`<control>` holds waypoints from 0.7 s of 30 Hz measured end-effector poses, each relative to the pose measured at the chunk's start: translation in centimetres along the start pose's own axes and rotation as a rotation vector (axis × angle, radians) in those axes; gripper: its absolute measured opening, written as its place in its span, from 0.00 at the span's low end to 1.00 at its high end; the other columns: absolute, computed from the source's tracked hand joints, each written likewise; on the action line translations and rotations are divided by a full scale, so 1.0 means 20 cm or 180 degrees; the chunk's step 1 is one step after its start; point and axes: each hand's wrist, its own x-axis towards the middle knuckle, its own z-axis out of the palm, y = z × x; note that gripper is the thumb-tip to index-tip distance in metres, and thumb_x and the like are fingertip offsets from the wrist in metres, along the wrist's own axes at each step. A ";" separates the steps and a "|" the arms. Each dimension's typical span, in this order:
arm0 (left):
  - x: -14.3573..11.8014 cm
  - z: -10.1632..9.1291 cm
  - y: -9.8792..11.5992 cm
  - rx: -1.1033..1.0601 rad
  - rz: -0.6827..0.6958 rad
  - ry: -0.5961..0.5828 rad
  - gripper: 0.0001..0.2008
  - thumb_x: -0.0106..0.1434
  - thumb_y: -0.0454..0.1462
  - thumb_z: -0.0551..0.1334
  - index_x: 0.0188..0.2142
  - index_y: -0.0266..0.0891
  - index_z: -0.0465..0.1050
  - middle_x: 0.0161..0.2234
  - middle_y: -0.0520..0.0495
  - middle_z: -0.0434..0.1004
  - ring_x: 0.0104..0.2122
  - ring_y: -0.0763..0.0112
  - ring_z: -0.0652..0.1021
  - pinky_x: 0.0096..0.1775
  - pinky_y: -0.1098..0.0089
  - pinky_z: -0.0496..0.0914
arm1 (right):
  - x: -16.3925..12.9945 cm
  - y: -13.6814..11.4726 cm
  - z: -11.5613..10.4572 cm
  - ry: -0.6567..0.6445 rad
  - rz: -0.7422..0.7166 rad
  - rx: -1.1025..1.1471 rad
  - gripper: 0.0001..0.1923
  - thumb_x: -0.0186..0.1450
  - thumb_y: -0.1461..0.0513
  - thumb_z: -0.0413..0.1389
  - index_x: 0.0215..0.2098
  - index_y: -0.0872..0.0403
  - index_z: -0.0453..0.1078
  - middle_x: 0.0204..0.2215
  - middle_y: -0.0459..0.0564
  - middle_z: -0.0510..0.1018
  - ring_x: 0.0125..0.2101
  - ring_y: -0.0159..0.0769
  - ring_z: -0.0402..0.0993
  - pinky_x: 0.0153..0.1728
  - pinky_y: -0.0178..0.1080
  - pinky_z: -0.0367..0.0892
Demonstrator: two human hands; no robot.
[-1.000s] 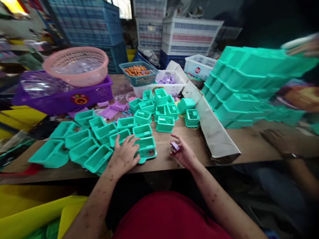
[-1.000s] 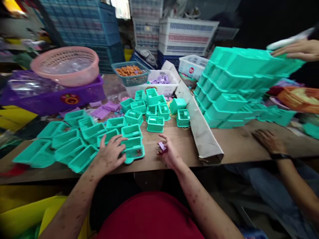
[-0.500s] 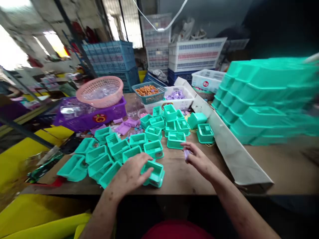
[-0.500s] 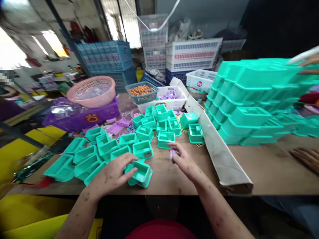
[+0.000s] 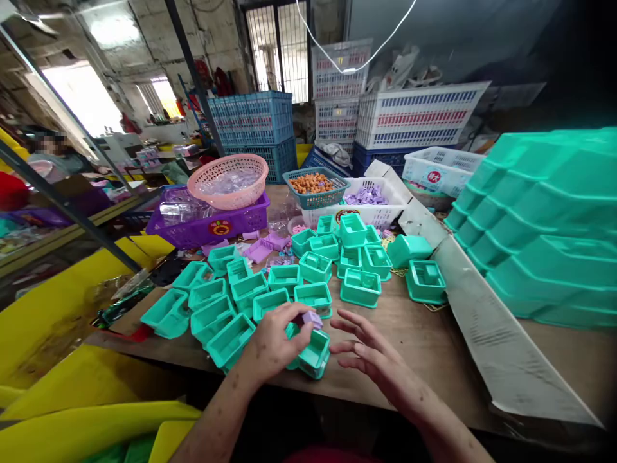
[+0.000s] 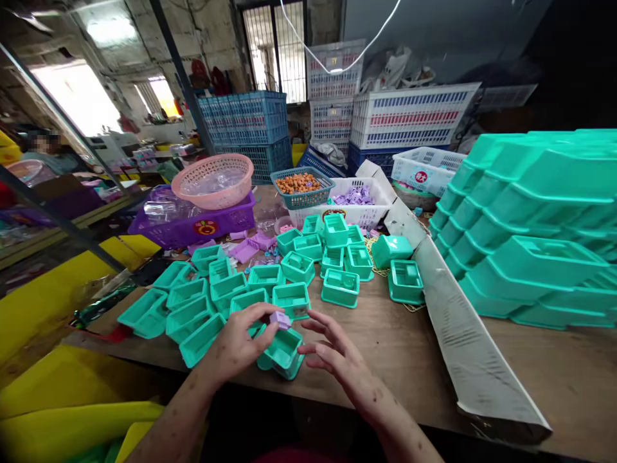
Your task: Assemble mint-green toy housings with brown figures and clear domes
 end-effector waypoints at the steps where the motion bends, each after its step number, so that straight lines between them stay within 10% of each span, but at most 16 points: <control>1: 0.00 -0.03 0.00 0.0006 -0.0100 -0.0060 0.09 0.75 0.40 0.63 0.47 0.46 0.84 0.44 0.50 0.86 0.44 0.66 0.83 0.50 0.67 0.75 | -0.01 0.02 -0.03 0.0105 -0.0013 -0.0112 0.32 0.71 0.43 0.64 0.68 0.41 0.70 0.68 0.58 0.74 0.54 0.50 0.82 0.58 0.56 0.75; 7: -0.03 0.06 0.06 0.0029 -0.0060 -0.0811 0.14 0.77 0.47 0.61 0.48 0.48 0.85 0.47 0.48 0.86 0.48 0.62 0.84 0.53 0.67 0.76 | -0.01 0.12 -0.03 0.0360 -0.0504 -0.0912 0.30 0.65 0.42 0.70 0.59 0.47 0.77 0.55 0.56 0.82 0.42 0.42 0.80 0.41 0.43 0.76; 12: -0.04 0.22 -0.01 -0.0144 -0.0097 -0.0792 0.19 0.78 0.50 0.60 0.61 0.47 0.76 0.46 0.45 0.86 0.46 0.61 0.86 0.51 0.66 0.80 | 0.01 0.08 0.00 0.0536 -0.0749 -0.1298 0.24 0.66 0.45 0.70 0.52 0.50 0.81 0.42 0.51 0.84 0.37 0.38 0.78 0.39 0.39 0.72; 21: -0.05 0.36 -0.13 -0.0618 0.0255 -0.0812 0.19 0.74 0.54 0.64 0.54 0.45 0.80 0.45 0.41 0.88 0.45 0.58 0.88 0.50 0.65 0.84 | -0.06 0.16 -0.04 0.0359 -0.0272 -0.1269 0.20 0.64 0.50 0.73 0.46 0.53 0.78 0.32 0.42 0.78 0.31 0.30 0.70 0.31 0.31 0.64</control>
